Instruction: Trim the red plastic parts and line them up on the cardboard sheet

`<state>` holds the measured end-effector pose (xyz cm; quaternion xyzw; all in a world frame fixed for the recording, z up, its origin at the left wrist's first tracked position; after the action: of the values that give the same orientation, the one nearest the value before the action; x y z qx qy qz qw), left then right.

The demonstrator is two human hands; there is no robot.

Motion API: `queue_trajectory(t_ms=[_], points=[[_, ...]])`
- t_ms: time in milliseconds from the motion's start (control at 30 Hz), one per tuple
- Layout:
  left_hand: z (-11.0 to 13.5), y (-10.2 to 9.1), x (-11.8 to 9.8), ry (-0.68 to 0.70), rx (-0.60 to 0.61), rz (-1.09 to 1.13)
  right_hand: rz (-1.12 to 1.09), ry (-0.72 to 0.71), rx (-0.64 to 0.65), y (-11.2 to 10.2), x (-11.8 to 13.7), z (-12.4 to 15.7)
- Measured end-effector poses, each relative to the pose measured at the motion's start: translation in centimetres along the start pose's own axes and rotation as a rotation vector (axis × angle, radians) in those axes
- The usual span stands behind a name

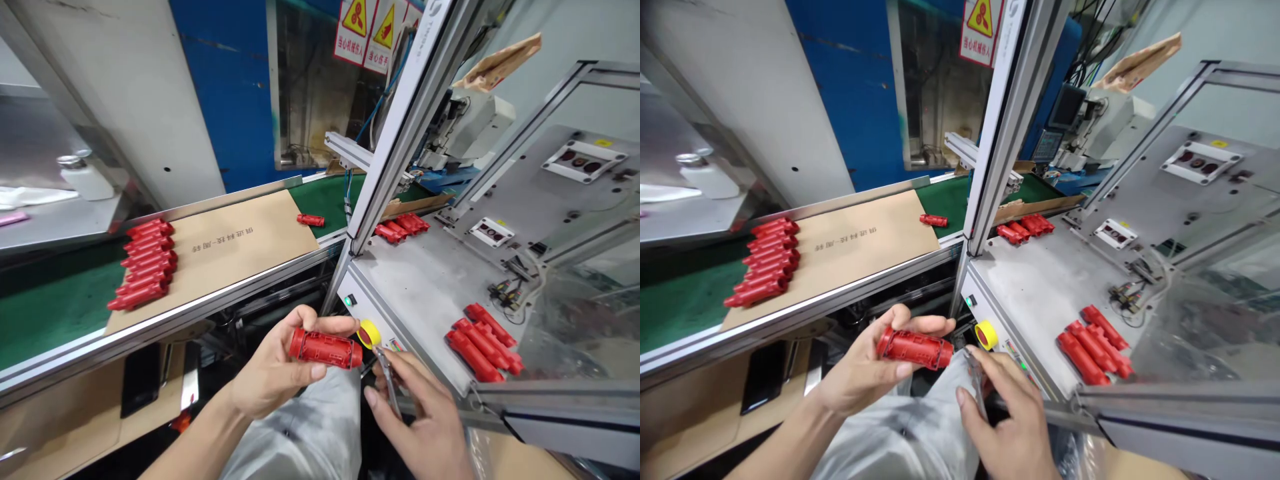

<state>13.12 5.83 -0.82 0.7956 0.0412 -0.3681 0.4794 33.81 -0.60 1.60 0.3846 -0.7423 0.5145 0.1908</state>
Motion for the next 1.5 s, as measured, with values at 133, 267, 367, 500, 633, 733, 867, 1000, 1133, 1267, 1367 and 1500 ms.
queue_trajectory(t_ms=[133, 267, 367, 500, 633, 733, 867, 1000, 1133, 1267, 1367, 1500], points=[[0.3, 0.1, -0.3, 0.053, 0.004, -0.159, 0.118, -0.107, -0.035, -1.0, 2.0, -0.6], [0.7, 0.9, -0.2, 0.089, 0.020, -0.289, 0.184, -0.147, -0.045, -0.8, 3.2, 0.0], [1.1, 1.2, 0.0, 0.143, -0.001, -0.369, 0.230, -0.156, -0.104, -0.6, 3.6, 0.7], [1.3, 1.4, 0.6, 0.206, -0.020, -0.431, 0.268, -0.155, -0.155, -0.1, 3.7, 1.4], [1.3, 1.9, 0.9, 0.272, -0.030, -0.495, 0.290, -0.159, -0.178, 0.2, 3.9, 1.6], [1.4, 2.1, 1.1, 0.317, -0.052, -0.512, 0.332, -0.177, -0.196, 0.3, 4.2, 1.5], [1.5, 1.9, 1.3, 0.368, -0.093, -0.537, 0.323, -0.183, -0.196, 0.4, 4.3, 1.4], [1.6, 1.5, 1.8, 0.384, -0.131, -0.549, 0.343, -0.185, -0.198, 0.5, 4.4, 1.3], [1.8, 1.4, 2.1, 0.401, -0.156, -0.574, 0.346, -0.190, -0.198, 0.7, 4.3, 1.2], [1.7, 1.7, 2.1, 0.436, -0.143, -0.655, 0.381, -0.189, -0.185, 0.8, 4.0, 1.3], [1.6, 1.9, 2.2, 0.451, -0.149, -0.708, 0.434, -0.196, -0.175, 0.6, 4.0, 1.5], [1.6, 2.2, 2.5, 0.476, -0.180, -0.718, 0.447, -0.194, -0.162, 0.4, 4.2, 1.5]])
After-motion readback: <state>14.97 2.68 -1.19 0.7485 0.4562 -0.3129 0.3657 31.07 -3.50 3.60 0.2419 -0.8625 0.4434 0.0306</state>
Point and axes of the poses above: each hand's wrist, its own z-axis away from the middle knuckle, its own y-axis out of the palm, x = y × z, the point moved 6 cm from there along -z, towards the middle knuckle, and after that the axes turned 4 degrees about x, right-handed, at the moved point
